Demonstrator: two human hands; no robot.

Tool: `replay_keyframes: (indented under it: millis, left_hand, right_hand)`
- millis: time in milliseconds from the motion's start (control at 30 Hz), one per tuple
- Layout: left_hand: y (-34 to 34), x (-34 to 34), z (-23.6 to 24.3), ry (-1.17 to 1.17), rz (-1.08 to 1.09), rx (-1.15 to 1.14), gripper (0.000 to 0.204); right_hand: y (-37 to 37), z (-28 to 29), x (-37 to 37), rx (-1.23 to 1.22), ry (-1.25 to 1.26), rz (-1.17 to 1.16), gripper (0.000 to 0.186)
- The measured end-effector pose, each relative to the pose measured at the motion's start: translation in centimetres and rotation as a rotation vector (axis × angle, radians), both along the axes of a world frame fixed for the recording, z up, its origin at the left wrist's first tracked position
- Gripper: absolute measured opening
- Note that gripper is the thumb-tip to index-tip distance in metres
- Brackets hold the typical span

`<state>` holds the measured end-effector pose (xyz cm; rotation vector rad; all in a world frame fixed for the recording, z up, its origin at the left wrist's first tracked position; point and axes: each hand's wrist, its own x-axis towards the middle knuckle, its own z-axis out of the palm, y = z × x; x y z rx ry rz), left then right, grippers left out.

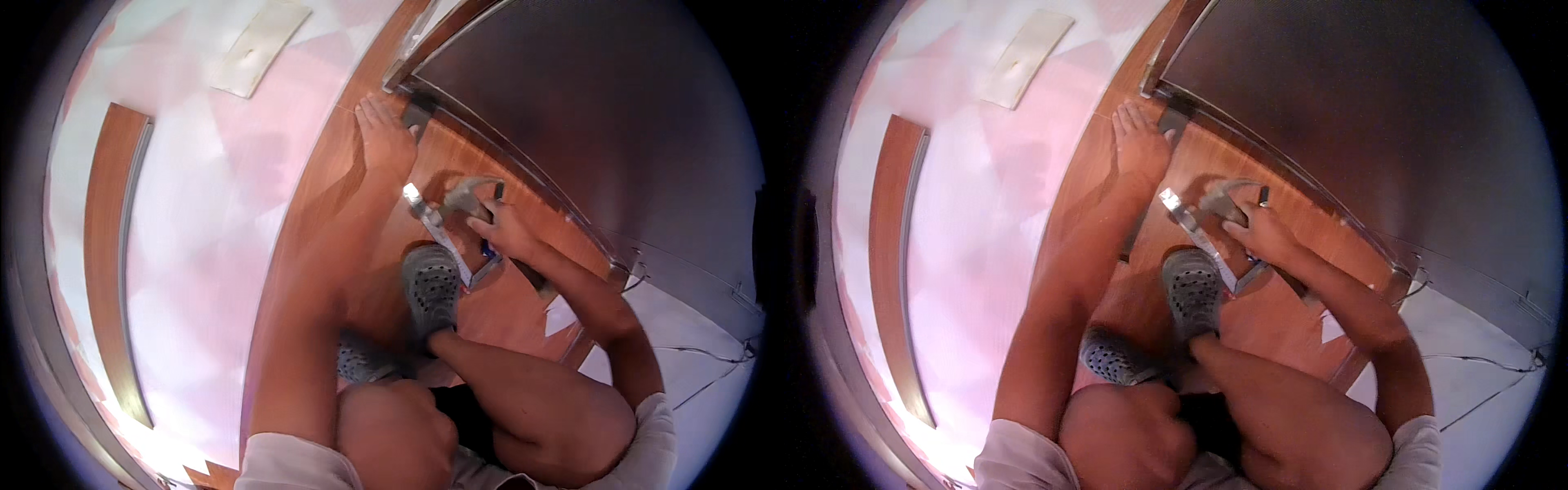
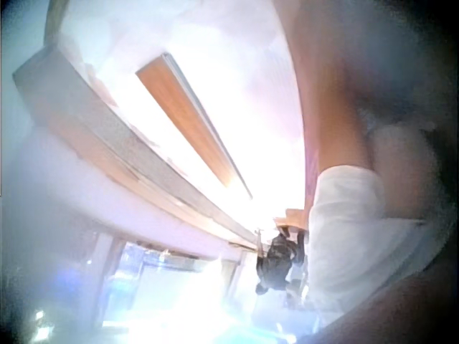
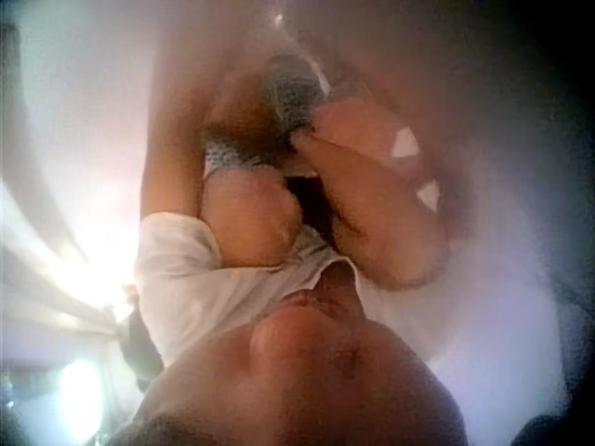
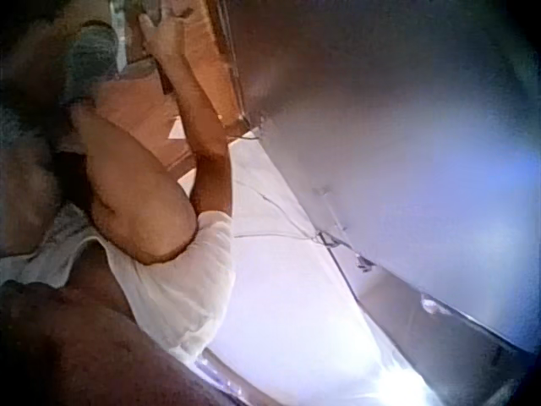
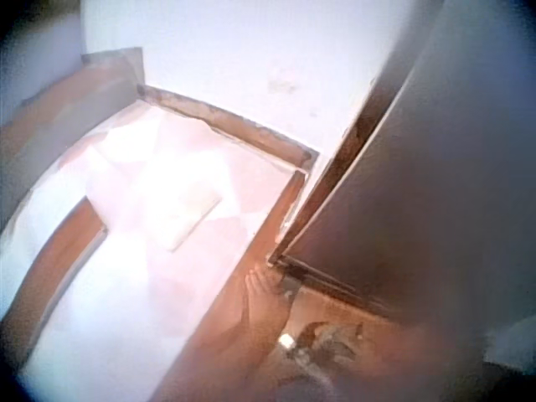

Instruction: The person marks a wood floor plank with a pencil, fits it against a door frame, and uses a hammer to tap it into place.

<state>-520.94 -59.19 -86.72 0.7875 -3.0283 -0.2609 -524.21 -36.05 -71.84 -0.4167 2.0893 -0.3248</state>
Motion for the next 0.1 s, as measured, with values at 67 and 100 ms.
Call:
replay_keyframes:
  millis: [67,100]
  left_hand:
    - [0.7,-0.9,-0.8,-0.094,0.061,-0.03,0.086]
    - [0.8,-1.9,-0.3,-0.152,0.082,-0.003,0.093]
  right_hand:
    - [3.7,-2.2,0.4,0.075,0.158,0.27,0.052]
    - [6.1,-3.5,0.5,-0.082,0.177,0.309,0.046]
